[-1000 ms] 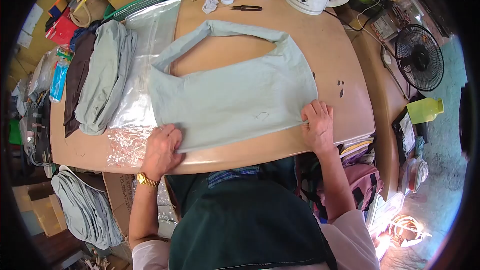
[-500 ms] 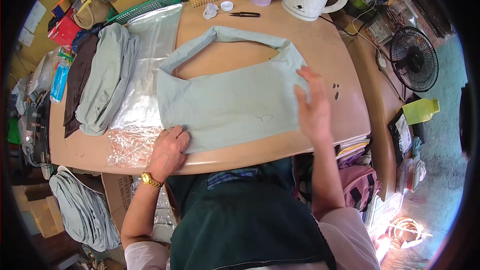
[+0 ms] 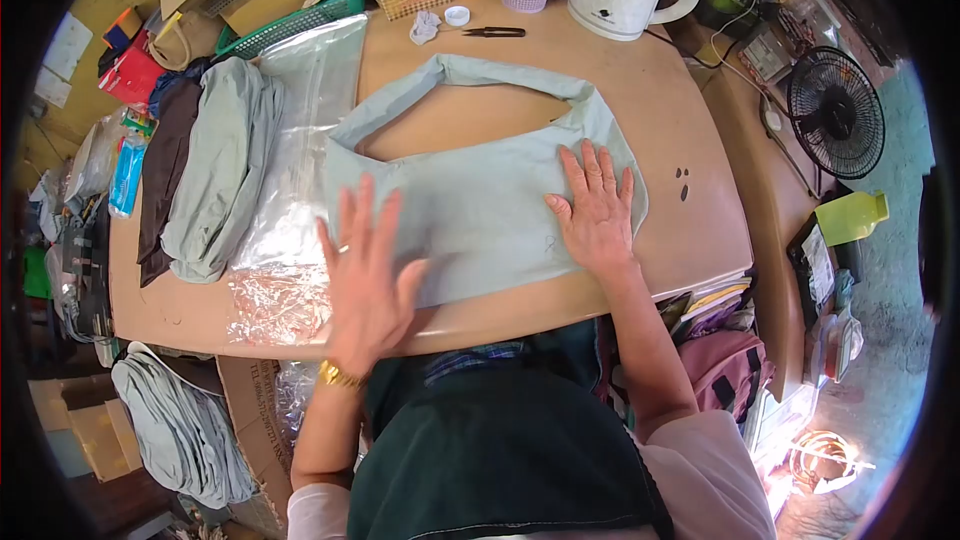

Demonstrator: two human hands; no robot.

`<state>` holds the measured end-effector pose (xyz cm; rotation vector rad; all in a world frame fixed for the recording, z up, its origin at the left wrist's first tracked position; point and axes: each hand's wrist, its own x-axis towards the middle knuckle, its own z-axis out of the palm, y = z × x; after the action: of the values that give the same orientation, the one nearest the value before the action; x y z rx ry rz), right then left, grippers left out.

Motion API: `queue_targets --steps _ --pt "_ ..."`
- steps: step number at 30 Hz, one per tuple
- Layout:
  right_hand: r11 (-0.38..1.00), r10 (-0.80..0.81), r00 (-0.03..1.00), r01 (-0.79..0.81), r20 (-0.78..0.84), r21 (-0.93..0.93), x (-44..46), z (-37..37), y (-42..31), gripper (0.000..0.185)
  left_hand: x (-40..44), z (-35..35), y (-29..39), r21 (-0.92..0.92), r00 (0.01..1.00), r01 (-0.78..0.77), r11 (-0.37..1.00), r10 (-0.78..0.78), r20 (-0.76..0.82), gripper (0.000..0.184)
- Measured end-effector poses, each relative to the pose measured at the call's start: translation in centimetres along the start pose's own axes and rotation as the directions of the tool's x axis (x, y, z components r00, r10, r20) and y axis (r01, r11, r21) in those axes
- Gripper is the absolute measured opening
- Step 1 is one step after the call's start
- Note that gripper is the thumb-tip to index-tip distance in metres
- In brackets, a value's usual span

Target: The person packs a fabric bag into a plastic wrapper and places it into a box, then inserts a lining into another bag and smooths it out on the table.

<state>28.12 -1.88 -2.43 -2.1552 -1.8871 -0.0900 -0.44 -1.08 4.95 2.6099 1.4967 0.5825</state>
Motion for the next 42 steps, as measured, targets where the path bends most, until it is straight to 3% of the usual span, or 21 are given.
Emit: queue_targets --steps 1,3,5,7,8,9,11,12,13,16,23,27,29,31,32,33,37,38,39,41,42 --pt "1.000 -0.013 1.000 0.013 0.001 -0.001 -0.1 0.0 0.1 0.064 0.6 1.3 -1.0 -0.002 1.000 0.000 1.000 0.000 -0.002 0.059" --pt "1.000 -0.021 1.000 0.021 0.002 -0.002 -0.5 -0.1 0.3 0.063 0.9 6.0 -4.9 0.115 0.959 0.178 0.977 -0.198 0.202 0.066" --pt "0.999 -0.031 1.000 0.031 0.002 0.024 -0.7 -0.1 0.3 0.060 1.3 6.6 -6.8 0.120 0.989 0.128 0.984 -0.137 0.065 0.063" --pt "0.999 -0.039 0.999 0.039 -0.009 0.009 -0.8 0.2 0.4 0.059 1.7 5.4 -6.5 0.256 0.921 0.189 0.948 -0.262 0.290 0.064" --pt "0.999 -0.039 0.999 0.039 -0.024 -0.004 -0.7 0.3 0.4 0.058 1.2 5.8 -6.8 0.399 0.982 0.120 0.909 -0.168 0.088 0.055" --pt "0.999 -0.039 0.999 0.039 -0.028 -0.002 -0.6 0.3 0.3 0.058 1.7 4.8 -6.0 0.402 0.982 0.119 0.908 -0.166 0.085 0.055" --pt "1.000 -0.029 0.999 0.029 -0.021 -0.007 -0.7 0.2 0.2 0.056 3.1 2.3 -2.7 0.033 0.991 0.128 0.991 -0.126 -0.051 0.037" --pt "1.000 -0.022 1.000 0.022 -0.020 -0.005 -0.7 0.2 0.2 0.056 3.4 2.8 -1.1 -0.145 0.982 -0.072 0.987 0.045 -0.183 0.029" --pt "1.000 -0.021 0.999 0.021 -0.026 0.004 -0.7 0.2 0.1 0.056 3.3 3.4 0.9 -0.374 0.988 -0.126 0.919 0.082 -0.131 0.028" --pt "0.999 -0.030 0.999 0.031 -0.042 0.009 -0.7 0.3 0.2 0.056 3.7 6.5 6.4 -0.569 0.970 -0.237 0.788 0.220 -0.099 0.024" --pt "0.999 -0.015 0.999 0.017 -0.049 0.043 -0.7 0.0 0.0 0.056 3.8 10.9 6.7 -0.475 0.970 -0.240 0.846 0.233 -0.074 0.016" --pt "0.995 -0.064 0.994 0.070 -0.084 0.073 -0.6 -0.4 -0.1 0.058 1.2 5.4 4.9 -0.547 0.986 -0.118 0.829 0.034 -0.161 0.009" --pt "0.997 -0.049 0.997 0.053 -0.064 0.062 -0.8 -0.6 -0.1 0.059 -3.2 2.9 0.9 -0.345 0.968 -0.030 0.938 -0.059 -0.244 0.008" --pt "0.996 -0.072 0.996 0.075 -0.061 0.047 -0.9 -0.5 0.0 0.060 -9.0 -0.8 -3.1 -0.288 0.914 0.323 0.902 -0.376 -0.150 0.015" --pt "0.997 -0.074 0.996 0.075 -0.046 0.024 -0.8 -0.5 0.0 0.061 -10.5 -2.8 -3.6 -0.358 0.793 0.515 0.779 -0.592 -0.147 0.018" --pt "0.995 -0.094 0.994 0.096 -0.050 0.032 -0.9 -0.6 -0.1 0.061 -13.4 -2.9 -5.8 -0.264 0.772 0.524 0.810 -0.583 -0.254 0.023" --pt "0.996 -0.085 0.996 0.085 0.013 0.010 -1.4 -0.8 -0.3 0.062 -26.5 -2.8 -11.6 0.071 0.666 0.736 0.673 -0.702 -0.252 0.036" --pt "0.996 -0.084 0.996 0.084 0.016 0.004 -1.6 -0.9 -0.4 0.062 -29.8 -3.4 -13.2 0.115 0.421 0.899 0.422 -0.906 0.036 0.028" --pt "0.997 -0.080 0.997 0.080 0.017 -0.003 -1.8 -1.0 -0.5 0.062 -31.5 -3.1 -13.5 0.112 0.411 0.904 0.412 -0.911 0.035 0.028" --pt "0.995 -0.095 0.995 0.096 0.027 -0.012 -2.5 -1.1 -0.5 0.062 -33.5 -2.4 -13.8 0.460 0.619 0.738 0.493 -0.766 -0.172 0.070" --pt "0.995 -0.101 0.994 0.102 0.034 -0.019 -2.7 -1.2 -0.6 0.063 -31.8 -3.2 -13.3 0.461 0.470 0.821 0.338 -0.857 -0.210 0.085"
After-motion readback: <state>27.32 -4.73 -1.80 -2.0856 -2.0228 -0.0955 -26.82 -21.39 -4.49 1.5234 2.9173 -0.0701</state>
